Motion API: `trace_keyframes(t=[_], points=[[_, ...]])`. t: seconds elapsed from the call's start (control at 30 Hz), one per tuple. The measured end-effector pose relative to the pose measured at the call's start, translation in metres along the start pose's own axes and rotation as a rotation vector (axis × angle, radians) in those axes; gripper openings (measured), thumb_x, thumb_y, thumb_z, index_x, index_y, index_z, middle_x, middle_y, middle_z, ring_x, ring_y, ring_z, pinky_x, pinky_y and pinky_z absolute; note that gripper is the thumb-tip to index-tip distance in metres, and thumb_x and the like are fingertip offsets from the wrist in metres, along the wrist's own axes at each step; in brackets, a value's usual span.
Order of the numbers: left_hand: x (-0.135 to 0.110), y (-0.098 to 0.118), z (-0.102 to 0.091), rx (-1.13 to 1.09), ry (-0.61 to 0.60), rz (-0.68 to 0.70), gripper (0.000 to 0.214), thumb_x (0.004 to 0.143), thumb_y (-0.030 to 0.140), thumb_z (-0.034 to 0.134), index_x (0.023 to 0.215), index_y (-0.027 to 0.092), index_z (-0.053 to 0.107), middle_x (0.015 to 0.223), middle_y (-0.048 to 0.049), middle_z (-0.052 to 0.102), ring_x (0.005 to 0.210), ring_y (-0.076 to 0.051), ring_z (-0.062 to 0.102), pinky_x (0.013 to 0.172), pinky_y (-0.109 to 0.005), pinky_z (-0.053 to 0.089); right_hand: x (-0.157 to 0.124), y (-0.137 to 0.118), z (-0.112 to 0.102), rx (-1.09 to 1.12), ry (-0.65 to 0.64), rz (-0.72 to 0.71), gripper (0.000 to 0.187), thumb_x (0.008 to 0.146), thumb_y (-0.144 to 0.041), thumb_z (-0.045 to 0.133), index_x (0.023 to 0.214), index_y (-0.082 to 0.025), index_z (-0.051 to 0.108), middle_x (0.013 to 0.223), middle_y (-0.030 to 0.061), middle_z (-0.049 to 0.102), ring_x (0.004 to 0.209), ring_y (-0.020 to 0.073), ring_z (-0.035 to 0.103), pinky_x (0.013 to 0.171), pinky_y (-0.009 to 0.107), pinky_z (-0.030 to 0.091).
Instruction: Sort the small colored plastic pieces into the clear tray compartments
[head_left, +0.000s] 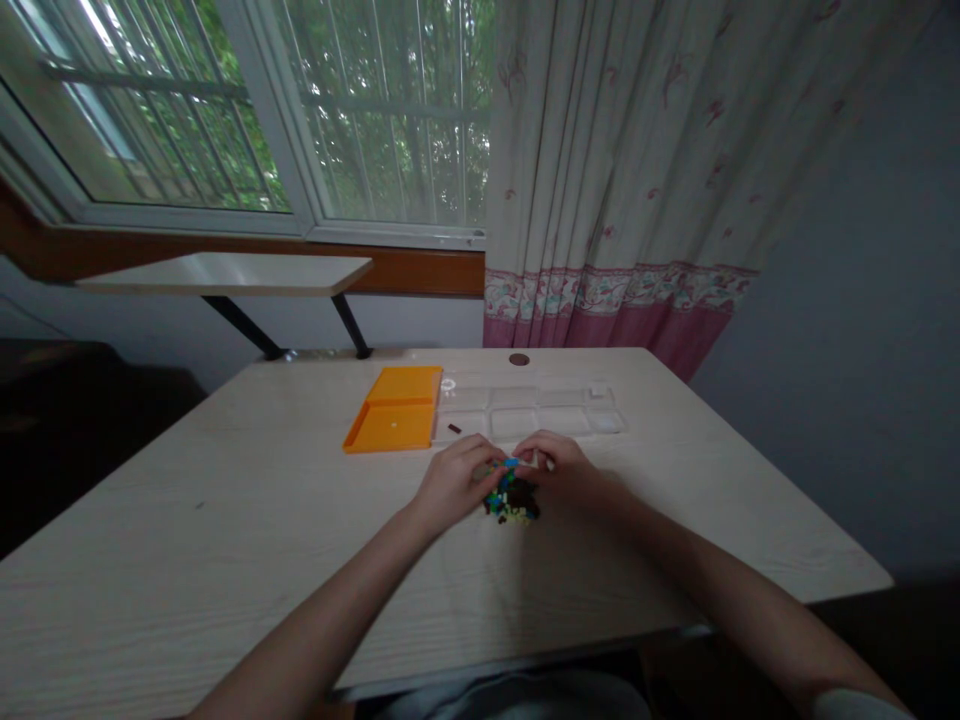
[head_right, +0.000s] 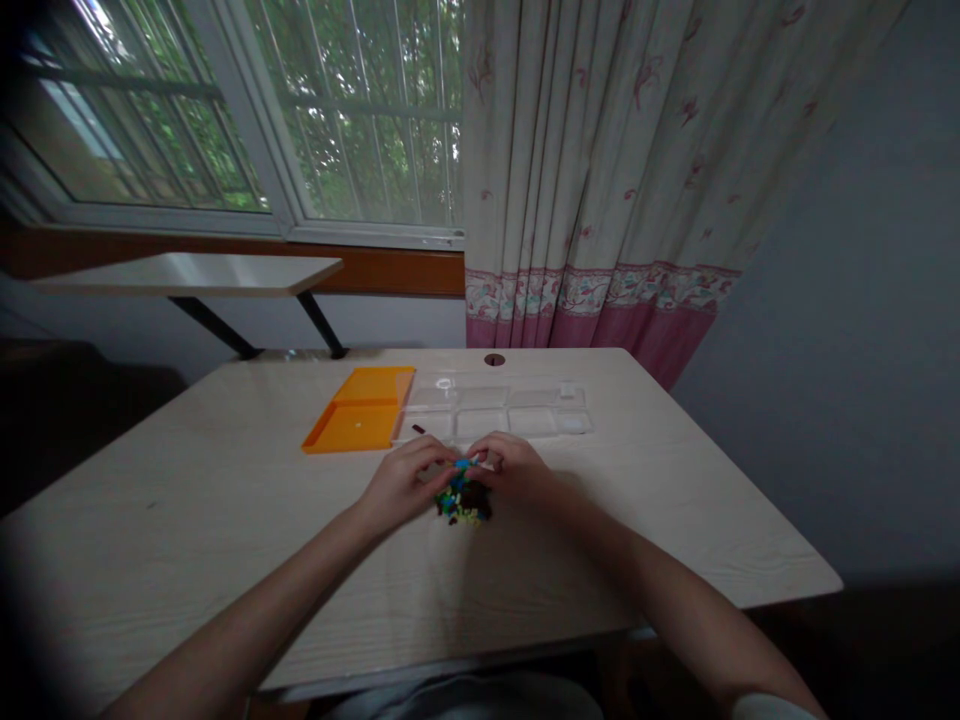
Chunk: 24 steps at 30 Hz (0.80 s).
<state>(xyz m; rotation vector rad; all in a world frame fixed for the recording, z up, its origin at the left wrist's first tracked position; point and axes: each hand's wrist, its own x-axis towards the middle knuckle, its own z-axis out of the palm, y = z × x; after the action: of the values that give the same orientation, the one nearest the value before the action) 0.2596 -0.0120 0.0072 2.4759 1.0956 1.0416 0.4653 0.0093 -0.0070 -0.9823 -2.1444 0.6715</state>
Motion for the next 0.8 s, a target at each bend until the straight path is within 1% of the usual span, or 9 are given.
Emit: trace_keyframes(t=[0.07,0.17,0.3,0.43,0.53,0.6,0.7,0.8], points=[[0.000,0.000,0.000,0.004,0.000,0.005,0.011,0.081,0.023,0.054,0.086,0.019,0.063,0.080,-0.0038,0.061,0.077,-0.015,0.056,0.068,-0.025,0.045,0.000,0.001,0.001,-0.058,0.035,-0.075,0.027,0.077,-0.042,0.060,0.089,-0.018,0.063,0.076,0.0033,0.059,0.058,0.0100,0.047,0.055,0.021,0.039],[0.000,-0.001,0.000,0.007,-0.005,0.013,0.011,0.082,0.023,0.054,0.086,0.019,0.063,0.079,-0.0040,0.061,0.077,-0.015,0.056,0.068,-0.025,0.045,-0.001,0.003,0.002,-0.093,0.052,-0.136,0.025,0.080,-0.041,0.057,0.086,-0.018,0.064,0.073,0.0036,0.059,0.060,0.0112,0.049,0.056,0.022,0.039],[0.000,-0.001,0.002,0.017,-0.023,0.010,0.011,0.081,0.022,0.054,0.086,0.018,0.063,0.079,-0.0040,0.061,0.076,-0.015,0.056,0.068,-0.025,0.045,-0.002,0.004,0.003,-0.116,0.052,-0.155,0.024,0.080,-0.040,0.057,0.087,-0.018,0.064,0.074,0.0034,0.060,0.058,0.0108,0.049,0.056,0.022,0.039],[0.001,-0.002,0.001,0.010,-0.028,0.017,0.012,0.081,0.023,0.054,0.089,0.019,0.062,0.081,-0.0038,0.061,0.078,-0.015,0.056,0.069,-0.026,0.045,-0.002,0.004,0.002,-0.135,0.056,-0.165,0.023,0.081,-0.039,0.055,0.086,-0.018,0.064,0.075,0.0043,0.061,0.061,0.0119,0.050,0.058,0.023,0.040],[0.003,-0.006,-0.003,0.031,-0.035,-0.011,0.016,0.084,0.024,0.049,0.093,0.019,0.062,0.083,-0.0038,0.062,0.078,-0.015,0.057,0.069,-0.025,0.046,0.000,0.004,-0.002,-0.167,0.114,-0.175,0.023,0.082,-0.039,0.055,0.085,-0.019,0.065,0.076,0.0050,0.062,0.061,0.0125,0.051,0.060,0.024,0.042],[0.004,-0.011,-0.005,0.100,-0.099,-0.035,0.020,0.085,0.023,0.045,0.095,0.020,0.062,0.085,-0.0043,0.062,0.080,-0.015,0.058,0.070,-0.025,0.046,0.003,0.003,-0.007,-0.194,0.184,-0.173,0.022,0.082,-0.038,0.055,0.084,-0.019,0.065,0.076,0.0054,0.063,0.062,0.0126,0.052,0.061,0.024,0.043],[0.005,-0.021,-0.005,0.233,-0.242,-0.034,0.025,0.085,0.020,0.043,0.102,0.023,0.062,0.091,-0.0046,0.061,0.083,-0.015,0.059,0.070,-0.025,0.046,0.005,0.001,-0.015,-0.230,0.275,-0.155,0.022,0.081,-0.038,0.055,0.083,-0.020,0.066,0.076,0.0053,0.063,0.060,0.0125,0.051,0.060,0.024,0.043],[0.006,-0.028,-0.003,0.306,-0.316,-0.016,0.028,0.085,0.019,0.042,0.106,0.026,0.061,0.092,-0.0043,0.060,0.081,-0.015,0.060,0.068,-0.024,0.046,0.006,0.001,-0.022,-0.242,0.329,-0.147,0.020,0.081,-0.038,0.055,0.083,-0.020,0.066,0.077,0.0054,0.064,0.058,0.0123,0.050,0.057,0.024,0.042]])
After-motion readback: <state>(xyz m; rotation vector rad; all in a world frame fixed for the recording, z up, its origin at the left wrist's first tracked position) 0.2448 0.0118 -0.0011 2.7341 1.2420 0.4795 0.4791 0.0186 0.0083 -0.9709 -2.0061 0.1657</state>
